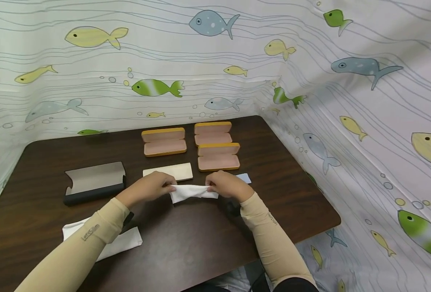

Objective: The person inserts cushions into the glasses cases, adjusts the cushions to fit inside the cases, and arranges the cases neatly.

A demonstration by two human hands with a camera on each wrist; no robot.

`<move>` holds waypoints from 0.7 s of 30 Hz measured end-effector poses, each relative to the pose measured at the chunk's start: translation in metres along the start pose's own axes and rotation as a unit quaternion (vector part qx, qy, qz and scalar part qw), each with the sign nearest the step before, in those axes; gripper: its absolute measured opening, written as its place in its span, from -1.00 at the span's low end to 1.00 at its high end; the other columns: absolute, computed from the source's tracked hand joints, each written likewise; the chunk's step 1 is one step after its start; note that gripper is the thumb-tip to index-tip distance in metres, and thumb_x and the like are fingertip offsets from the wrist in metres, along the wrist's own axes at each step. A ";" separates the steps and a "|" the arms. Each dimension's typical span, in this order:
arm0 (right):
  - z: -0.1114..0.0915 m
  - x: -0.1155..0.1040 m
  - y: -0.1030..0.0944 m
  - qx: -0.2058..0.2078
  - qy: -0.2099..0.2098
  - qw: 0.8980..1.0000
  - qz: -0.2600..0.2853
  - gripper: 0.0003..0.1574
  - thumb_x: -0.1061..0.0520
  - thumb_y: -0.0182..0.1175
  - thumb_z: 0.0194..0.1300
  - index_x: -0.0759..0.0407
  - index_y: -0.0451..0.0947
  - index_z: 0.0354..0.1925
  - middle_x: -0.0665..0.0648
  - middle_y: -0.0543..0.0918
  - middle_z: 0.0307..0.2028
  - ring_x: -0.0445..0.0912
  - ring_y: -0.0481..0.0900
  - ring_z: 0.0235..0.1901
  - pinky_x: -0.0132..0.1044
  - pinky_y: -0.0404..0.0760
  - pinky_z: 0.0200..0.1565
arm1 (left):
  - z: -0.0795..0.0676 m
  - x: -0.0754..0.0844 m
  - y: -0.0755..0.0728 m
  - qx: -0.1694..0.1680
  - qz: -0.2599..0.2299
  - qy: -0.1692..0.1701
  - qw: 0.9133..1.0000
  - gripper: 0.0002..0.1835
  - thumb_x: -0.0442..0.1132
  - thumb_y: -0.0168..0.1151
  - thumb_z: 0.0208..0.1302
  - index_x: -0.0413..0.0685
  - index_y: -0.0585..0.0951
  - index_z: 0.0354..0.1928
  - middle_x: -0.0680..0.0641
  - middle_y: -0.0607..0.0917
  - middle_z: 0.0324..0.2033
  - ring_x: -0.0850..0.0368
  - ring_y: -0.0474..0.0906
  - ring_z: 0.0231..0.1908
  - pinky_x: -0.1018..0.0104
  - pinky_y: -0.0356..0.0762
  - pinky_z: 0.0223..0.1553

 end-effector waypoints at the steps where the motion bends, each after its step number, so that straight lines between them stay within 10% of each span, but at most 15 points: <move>1: 0.000 0.002 -0.001 0.002 0.002 1.000 0.004 -0.91 0.18 0.26 0.43 0.14 0.63 -0.28 -0.07 0.59 -0.39 -0.24 0.41 -0.45 -0.37 0.46 -0.31 | 0.002 0.000 0.000 0.003 -0.001 -0.001 1.000 -0.91 -0.22 0.29 0.42 0.01 0.69 -0.30 0.15 0.62 -0.44 0.23 0.44 -0.42 0.25 0.45 -0.28; 21: 0.007 0.054 -0.030 0.046 0.028 0.997 0.057 -0.87 0.27 0.24 0.43 0.21 0.60 -0.34 0.01 0.51 -0.47 -0.17 0.38 -0.48 -0.29 0.40 -0.35 | 0.055 0.002 -0.010 0.019 -0.037 -0.039 0.998 -0.83 -0.23 0.24 0.46 -0.15 0.74 -0.11 0.00 0.73 -0.30 0.15 0.50 -0.39 0.23 0.48 -0.26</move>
Point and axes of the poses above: each hand's wrist, its own z-axis towards the middle knuckle, its own y-axis out of the palm, x = y × z, the point moved 6 cm from there along z, towards the middle knuckle
